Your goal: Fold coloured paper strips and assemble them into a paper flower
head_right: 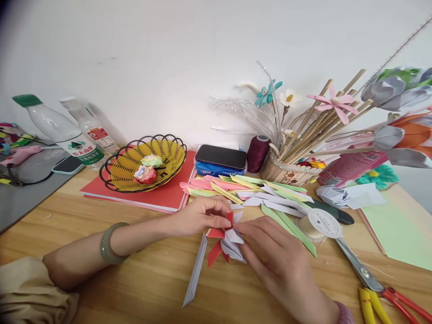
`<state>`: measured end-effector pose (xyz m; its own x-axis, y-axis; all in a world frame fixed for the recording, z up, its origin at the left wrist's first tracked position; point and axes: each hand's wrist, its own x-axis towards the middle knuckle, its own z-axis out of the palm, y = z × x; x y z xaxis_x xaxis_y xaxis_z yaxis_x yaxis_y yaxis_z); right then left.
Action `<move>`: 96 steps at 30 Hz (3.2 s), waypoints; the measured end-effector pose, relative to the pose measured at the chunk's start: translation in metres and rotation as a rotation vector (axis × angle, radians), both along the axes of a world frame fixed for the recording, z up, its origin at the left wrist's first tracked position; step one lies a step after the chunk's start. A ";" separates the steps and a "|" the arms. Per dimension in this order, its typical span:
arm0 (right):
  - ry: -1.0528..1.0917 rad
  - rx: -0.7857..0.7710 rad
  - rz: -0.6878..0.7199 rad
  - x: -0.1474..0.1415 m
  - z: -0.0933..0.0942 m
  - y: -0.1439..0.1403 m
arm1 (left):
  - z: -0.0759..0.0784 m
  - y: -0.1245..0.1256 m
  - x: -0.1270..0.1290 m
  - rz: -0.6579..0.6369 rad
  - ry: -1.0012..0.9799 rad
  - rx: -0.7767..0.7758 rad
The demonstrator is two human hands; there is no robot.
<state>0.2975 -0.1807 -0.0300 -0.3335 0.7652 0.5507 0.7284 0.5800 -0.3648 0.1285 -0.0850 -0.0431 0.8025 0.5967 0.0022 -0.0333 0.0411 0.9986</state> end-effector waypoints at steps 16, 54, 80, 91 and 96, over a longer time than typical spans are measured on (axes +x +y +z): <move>-0.185 0.219 0.032 -0.004 0.015 -0.002 | -0.003 -0.005 0.003 0.028 -0.029 -0.063; 0.113 -0.062 -0.045 0.002 0.010 -0.005 | -0.001 -0.001 -0.008 -0.006 -0.358 -0.162; 0.413 -0.615 -0.184 -0.013 -0.001 0.011 | 0.002 -0.009 -0.002 0.042 0.062 0.195; 0.315 -0.280 -0.203 -0.013 -0.004 0.001 | 0.007 -0.020 0.002 0.146 0.072 -0.153; 0.251 -0.155 -0.197 -0.012 -0.006 -0.003 | 0.007 -0.024 0.002 0.216 0.075 -0.120</move>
